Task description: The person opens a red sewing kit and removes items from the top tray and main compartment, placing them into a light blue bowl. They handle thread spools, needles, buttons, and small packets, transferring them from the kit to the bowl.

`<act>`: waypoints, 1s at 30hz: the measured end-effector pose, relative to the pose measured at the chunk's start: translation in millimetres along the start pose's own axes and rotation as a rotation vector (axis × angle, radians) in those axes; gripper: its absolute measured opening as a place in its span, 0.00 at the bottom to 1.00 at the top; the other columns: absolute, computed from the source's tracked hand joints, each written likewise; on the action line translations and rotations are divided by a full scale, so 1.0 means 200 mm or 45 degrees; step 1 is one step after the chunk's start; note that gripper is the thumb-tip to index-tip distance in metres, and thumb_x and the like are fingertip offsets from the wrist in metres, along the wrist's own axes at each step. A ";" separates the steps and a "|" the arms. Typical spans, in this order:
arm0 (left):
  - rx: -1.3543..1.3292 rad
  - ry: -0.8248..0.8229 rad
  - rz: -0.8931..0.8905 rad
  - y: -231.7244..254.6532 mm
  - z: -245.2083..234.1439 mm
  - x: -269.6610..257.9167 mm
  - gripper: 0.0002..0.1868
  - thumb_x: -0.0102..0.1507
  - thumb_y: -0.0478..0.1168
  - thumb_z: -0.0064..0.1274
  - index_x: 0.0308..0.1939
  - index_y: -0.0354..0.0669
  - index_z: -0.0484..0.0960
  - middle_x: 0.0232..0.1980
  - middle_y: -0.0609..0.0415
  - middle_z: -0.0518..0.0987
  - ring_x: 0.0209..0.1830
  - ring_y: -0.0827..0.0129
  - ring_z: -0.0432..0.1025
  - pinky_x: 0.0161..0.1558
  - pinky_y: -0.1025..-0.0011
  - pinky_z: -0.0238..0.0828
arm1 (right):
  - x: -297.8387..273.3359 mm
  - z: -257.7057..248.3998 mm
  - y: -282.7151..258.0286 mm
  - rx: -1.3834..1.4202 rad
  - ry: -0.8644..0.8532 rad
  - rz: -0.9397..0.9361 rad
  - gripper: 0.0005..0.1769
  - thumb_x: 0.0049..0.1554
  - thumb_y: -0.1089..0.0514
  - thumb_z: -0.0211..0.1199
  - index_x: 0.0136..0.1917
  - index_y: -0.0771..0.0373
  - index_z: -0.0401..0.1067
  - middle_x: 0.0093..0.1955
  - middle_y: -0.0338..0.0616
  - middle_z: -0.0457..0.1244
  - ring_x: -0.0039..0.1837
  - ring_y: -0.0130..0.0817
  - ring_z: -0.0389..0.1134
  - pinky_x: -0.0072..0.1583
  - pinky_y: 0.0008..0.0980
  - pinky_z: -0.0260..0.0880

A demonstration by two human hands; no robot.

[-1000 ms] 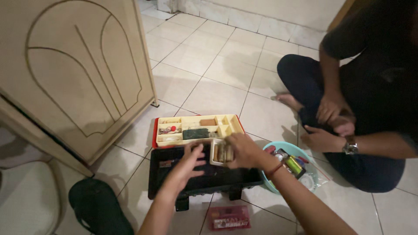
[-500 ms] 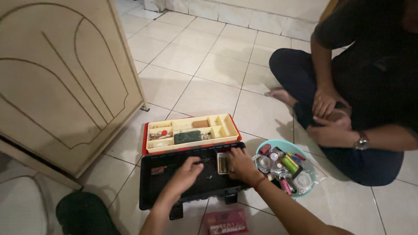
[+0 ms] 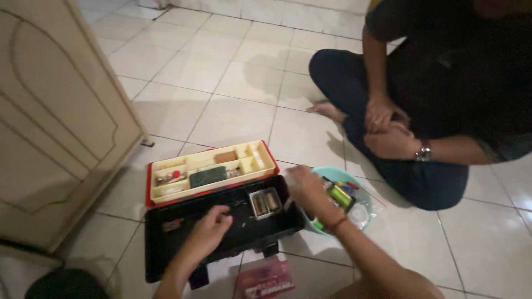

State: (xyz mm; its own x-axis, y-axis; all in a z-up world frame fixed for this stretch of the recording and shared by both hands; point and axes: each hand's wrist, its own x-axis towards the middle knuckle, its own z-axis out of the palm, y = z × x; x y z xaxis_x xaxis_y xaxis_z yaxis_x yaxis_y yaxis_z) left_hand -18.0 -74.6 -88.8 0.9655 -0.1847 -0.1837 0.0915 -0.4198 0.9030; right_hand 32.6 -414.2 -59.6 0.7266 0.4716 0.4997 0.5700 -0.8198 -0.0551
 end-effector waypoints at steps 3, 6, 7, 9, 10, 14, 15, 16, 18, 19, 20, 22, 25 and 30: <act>0.239 0.144 0.319 0.03 -0.04 -0.08 0.22 0.64 0.46 0.56 0.59 0.43 0.78 0.52 0.44 0.83 0.54 0.56 0.78 0.56 0.64 0.74 | -0.21 -0.22 0.24 0.152 0.073 0.512 0.16 0.52 0.56 0.67 0.52 0.67 0.77 0.51 0.60 0.69 0.56 0.59 0.69 0.59 0.49 0.69; 0.351 0.197 0.435 0.07 -0.07 -0.11 0.21 0.62 0.45 0.57 0.57 0.42 0.78 0.54 0.42 0.83 0.57 0.52 0.78 0.58 0.62 0.72 | -0.39 -0.33 0.41 0.143 0.021 0.523 0.23 0.48 0.53 0.73 0.54 0.67 0.75 0.49 0.59 0.69 0.53 0.58 0.70 0.56 0.50 0.69; 0.366 0.197 0.419 0.07 -0.07 -0.11 0.21 0.62 0.45 0.57 0.57 0.43 0.78 0.54 0.41 0.83 0.57 0.51 0.78 0.58 0.61 0.73 | -0.43 -0.33 0.44 0.196 -0.017 0.547 0.24 0.50 0.51 0.74 0.55 0.66 0.75 0.49 0.58 0.69 0.53 0.57 0.70 0.55 0.50 0.70; 0.373 0.195 0.363 0.06 -0.07 -0.10 0.21 0.62 0.45 0.57 0.57 0.43 0.78 0.54 0.42 0.83 0.57 0.52 0.78 0.58 0.61 0.73 | -0.48 -0.28 0.47 0.283 -0.231 0.620 0.26 0.45 0.50 0.76 0.54 0.63 0.76 0.49 0.57 0.70 0.53 0.56 0.70 0.55 0.49 0.70; 0.378 0.191 0.337 0.06 -0.07 -0.09 0.21 0.62 0.45 0.57 0.58 0.43 0.78 0.54 0.42 0.83 0.57 0.53 0.78 0.57 0.62 0.73 | -0.50 -0.25 0.47 0.327 -0.336 0.660 0.27 0.42 0.50 0.77 0.53 0.61 0.77 0.50 0.57 0.70 0.54 0.56 0.71 0.55 0.48 0.71; 0.326 0.094 0.218 0.04 -0.03 -0.08 0.21 0.62 0.46 0.57 0.57 0.44 0.79 0.54 0.45 0.84 0.56 0.56 0.80 0.57 0.63 0.74 | -0.51 -0.19 0.46 0.171 -0.255 0.669 0.26 0.45 0.48 0.77 0.53 0.61 0.75 0.50 0.55 0.69 0.55 0.56 0.70 0.57 0.48 0.71; 0.350 0.084 0.184 0.03 -0.03 -0.09 0.21 0.62 0.46 0.57 0.57 0.44 0.80 0.54 0.45 0.84 0.56 0.56 0.80 0.57 0.63 0.75 | -0.50 -0.19 0.45 0.175 -0.246 0.690 0.27 0.45 0.47 0.76 0.55 0.60 0.75 0.51 0.55 0.69 0.56 0.56 0.70 0.58 0.48 0.71; 0.370 0.070 0.149 0.03 -0.03 -0.09 0.20 0.62 0.46 0.57 0.57 0.45 0.80 0.54 0.45 0.84 0.57 0.56 0.80 0.57 0.63 0.75 | -0.50 -0.20 0.45 0.177 -0.241 0.712 0.28 0.46 0.47 0.75 0.57 0.59 0.75 0.53 0.54 0.69 0.57 0.56 0.70 0.58 0.47 0.71; 0.367 0.095 0.174 0.02 -0.02 -0.08 0.21 0.62 0.46 0.57 0.57 0.44 0.80 0.54 0.45 0.84 0.55 0.56 0.80 0.57 0.64 0.75 | -0.50 -0.24 0.44 0.206 -0.271 0.667 0.43 0.39 0.45 0.80 0.62 0.62 0.68 0.55 0.59 0.66 0.58 0.59 0.68 0.58 0.50 0.69; 0.367 0.107 0.186 0.01 -0.02 -0.08 0.21 0.62 0.46 0.57 0.57 0.44 0.80 0.53 0.45 0.85 0.55 0.57 0.81 0.57 0.64 0.75 | -0.49 -0.25 0.43 0.220 -0.286 0.645 0.51 0.35 0.44 0.83 0.65 0.64 0.65 0.56 0.62 0.65 0.58 0.61 0.67 0.57 0.51 0.68; 0.361 0.105 0.198 0.01 -0.02 -0.08 0.21 0.62 0.46 0.58 0.57 0.44 0.80 0.54 0.45 0.84 0.55 0.56 0.80 0.57 0.64 0.75 | -0.49 -0.27 0.41 0.163 -0.331 0.625 0.55 0.33 0.44 0.83 0.69 0.63 0.63 0.57 0.61 0.65 0.60 0.61 0.66 0.58 0.52 0.67; 0.351 0.102 0.223 0.00 -0.01 -0.08 0.21 0.62 0.46 0.58 0.57 0.43 0.80 0.54 0.44 0.84 0.56 0.56 0.80 0.57 0.64 0.75 | -0.48 -0.27 0.36 0.048 -0.419 0.582 0.64 0.31 0.45 0.84 0.76 0.60 0.59 0.59 0.60 0.64 0.62 0.61 0.65 0.58 0.54 0.65; 0.367 0.079 0.272 0.01 0.01 -0.08 0.21 0.62 0.45 0.58 0.57 0.43 0.80 0.53 0.45 0.84 0.56 0.56 0.79 0.57 0.63 0.74 | -0.47 -0.21 0.31 -0.051 -0.213 0.417 0.63 0.28 0.48 0.83 0.74 0.63 0.63 0.57 0.63 0.65 0.61 0.66 0.65 0.60 0.61 0.63; 0.379 0.080 0.219 0.01 0.01 -0.09 0.20 0.62 0.46 0.57 0.56 0.44 0.80 0.52 0.46 0.85 0.54 0.56 0.80 0.55 0.64 0.76 | -0.47 -0.15 0.36 0.123 -0.220 0.536 0.45 0.45 0.51 0.73 0.73 0.65 0.62 0.58 0.59 0.67 0.63 0.56 0.68 0.63 0.48 0.69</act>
State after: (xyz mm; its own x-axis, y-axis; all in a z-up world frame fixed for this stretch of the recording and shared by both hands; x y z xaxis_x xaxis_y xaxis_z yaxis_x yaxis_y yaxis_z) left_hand -34.7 -73.7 -84.8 0.9746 -0.2238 -0.0059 -0.1399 -0.6295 0.7643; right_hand -6.5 -527.8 -84.3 0.9510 0.1585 0.2656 0.2391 -0.9214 -0.3063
